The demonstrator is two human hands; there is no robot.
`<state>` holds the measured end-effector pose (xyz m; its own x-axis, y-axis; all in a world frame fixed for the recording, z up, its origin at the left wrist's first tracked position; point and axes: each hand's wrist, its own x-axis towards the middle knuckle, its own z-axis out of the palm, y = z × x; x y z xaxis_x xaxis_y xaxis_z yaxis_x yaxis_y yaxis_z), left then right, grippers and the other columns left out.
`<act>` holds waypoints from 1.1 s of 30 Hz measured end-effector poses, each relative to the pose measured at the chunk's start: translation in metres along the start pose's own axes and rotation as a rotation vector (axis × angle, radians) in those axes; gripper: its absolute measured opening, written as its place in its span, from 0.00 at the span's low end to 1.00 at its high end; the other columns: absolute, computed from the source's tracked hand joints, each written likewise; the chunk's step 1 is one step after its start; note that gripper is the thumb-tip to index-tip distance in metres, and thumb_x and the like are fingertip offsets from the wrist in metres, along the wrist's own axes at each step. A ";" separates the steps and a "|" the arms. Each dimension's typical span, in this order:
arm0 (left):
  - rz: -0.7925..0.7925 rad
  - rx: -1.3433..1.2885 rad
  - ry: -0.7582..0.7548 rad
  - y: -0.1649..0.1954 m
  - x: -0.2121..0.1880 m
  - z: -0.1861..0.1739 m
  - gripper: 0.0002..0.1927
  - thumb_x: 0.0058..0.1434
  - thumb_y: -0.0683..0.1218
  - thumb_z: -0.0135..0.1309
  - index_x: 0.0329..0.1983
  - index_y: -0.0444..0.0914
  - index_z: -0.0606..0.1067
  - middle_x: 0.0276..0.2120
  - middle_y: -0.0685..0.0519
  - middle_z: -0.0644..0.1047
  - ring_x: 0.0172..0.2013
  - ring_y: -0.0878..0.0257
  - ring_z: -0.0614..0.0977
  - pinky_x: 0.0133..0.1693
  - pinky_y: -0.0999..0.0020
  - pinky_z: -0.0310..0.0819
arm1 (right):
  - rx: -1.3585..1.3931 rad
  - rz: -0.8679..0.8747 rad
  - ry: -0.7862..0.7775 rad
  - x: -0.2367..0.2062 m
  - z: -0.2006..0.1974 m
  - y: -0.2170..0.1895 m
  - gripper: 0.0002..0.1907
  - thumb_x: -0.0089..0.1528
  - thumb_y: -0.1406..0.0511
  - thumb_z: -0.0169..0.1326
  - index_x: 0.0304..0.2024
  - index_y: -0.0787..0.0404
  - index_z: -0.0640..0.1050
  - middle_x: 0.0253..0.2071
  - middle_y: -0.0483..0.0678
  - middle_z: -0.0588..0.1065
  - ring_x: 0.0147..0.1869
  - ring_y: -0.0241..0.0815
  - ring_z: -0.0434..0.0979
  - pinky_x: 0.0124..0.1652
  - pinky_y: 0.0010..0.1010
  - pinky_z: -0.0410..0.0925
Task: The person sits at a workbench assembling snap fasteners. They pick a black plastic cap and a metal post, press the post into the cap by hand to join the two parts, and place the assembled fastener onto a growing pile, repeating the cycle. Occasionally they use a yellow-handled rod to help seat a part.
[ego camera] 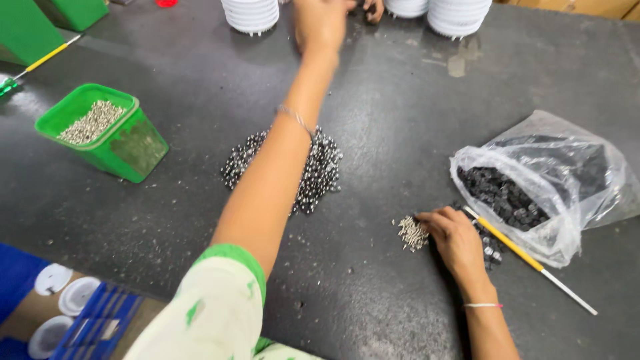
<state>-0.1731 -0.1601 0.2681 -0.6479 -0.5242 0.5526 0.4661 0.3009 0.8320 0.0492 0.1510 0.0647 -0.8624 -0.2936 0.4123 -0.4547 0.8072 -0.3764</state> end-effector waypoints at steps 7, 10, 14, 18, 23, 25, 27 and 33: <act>-0.306 -0.528 -0.450 -0.031 -0.255 -0.003 0.13 0.67 0.41 0.59 0.52 0.31 0.79 0.31 0.55 0.79 0.30 0.71 0.77 0.33 0.76 0.73 | -0.006 -0.030 -0.005 -0.005 0.002 -0.003 0.08 0.61 0.66 0.58 0.42 0.52 0.85 0.40 0.44 0.78 0.45 0.49 0.76 0.44 0.39 0.69; -0.506 -0.514 -0.422 -0.054 -0.313 -0.008 0.12 0.66 0.40 0.57 0.51 0.31 0.79 0.35 0.54 0.82 0.33 0.71 0.81 0.38 0.75 0.78 | -0.004 0.014 -0.006 -0.004 0.000 -0.006 0.07 0.60 0.67 0.58 0.40 0.54 0.84 0.39 0.45 0.78 0.44 0.50 0.76 0.44 0.39 0.69; -0.497 -0.435 -0.397 -0.083 -0.328 0.004 0.12 0.65 0.40 0.58 0.50 0.32 0.80 0.38 0.52 0.83 0.34 0.69 0.83 0.39 0.74 0.80 | -0.041 0.013 -0.010 -0.002 0.004 -0.007 0.05 0.60 0.68 0.58 0.39 0.57 0.83 0.38 0.50 0.77 0.44 0.53 0.75 0.45 0.43 0.68; -0.478 -0.342 -0.448 -0.096 -0.332 0.006 0.10 0.64 0.40 0.59 0.48 0.33 0.81 0.37 0.50 0.84 0.34 0.67 0.84 0.38 0.72 0.82 | -0.011 0.019 0.041 -0.002 0.014 -0.004 0.05 0.62 0.71 0.57 0.41 0.62 0.79 0.41 0.54 0.76 0.47 0.55 0.76 0.48 0.43 0.69; -0.390 -0.299 -0.477 -0.089 -0.332 0.003 0.09 0.65 0.41 0.59 0.47 0.35 0.81 0.35 0.51 0.83 0.33 0.67 0.84 0.37 0.72 0.80 | 0.172 0.230 0.130 -0.009 0.009 0.001 0.06 0.68 0.69 0.56 0.47 0.65 0.77 0.42 0.53 0.78 0.43 0.47 0.79 0.46 0.34 0.71; -0.320 -0.286 -0.469 -0.085 -0.328 0.002 0.09 0.64 0.41 0.59 0.47 0.35 0.81 0.35 0.51 0.83 0.33 0.67 0.84 0.36 0.72 0.79 | 0.169 0.188 0.171 -0.008 0.004 -0.002 0.08 0.69 0.70 0.56 0.50 0.65 0.78 0.44 0.53 0.79 0.43 0.44 0.79 0.46 0.32 0.70; -0.265 -0.291 -0.456 -0.084 -0.326 0.002 0.09 0.64 0.41 0.60 0.47 0.35 0.81 0.37 0.51 0.83 0.33 0.67 0.84 0.37 0.72 0.79 | 0.168 0.196 0.184 -0.007 0.001 -0.006 0.09 0.69 0.70 0.57 0.51 0.64 0.80 0.44 0.52 0.80 0.42 0.42 0.79 0.44 0.31 0.70; -0.417 -0.382 -0.552 -0.095 -0.327 0.008 0.10 0.63 0.41 0.60 0.47 0.34 0.81 0.33 0.52 0.84 0.31 0.68 0.84 0.36 0.72 0.81 | 0.548 0.360 0.174 0.012 -0.007 0.005 0.07 0.69 0.71 0.57 0.49 0.69 0.78 0.40 0.49 0.81 0.43 0.35 0.81 0.46 0.25 0.73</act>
<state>-0.0103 -0.0114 0.0086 -0.9735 -0.0320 0.2265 0.2285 -0.1807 0.9566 0.0383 0.1548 0.0733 -0.9539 0.0686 0.2923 -0.2321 0.4494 -0.8627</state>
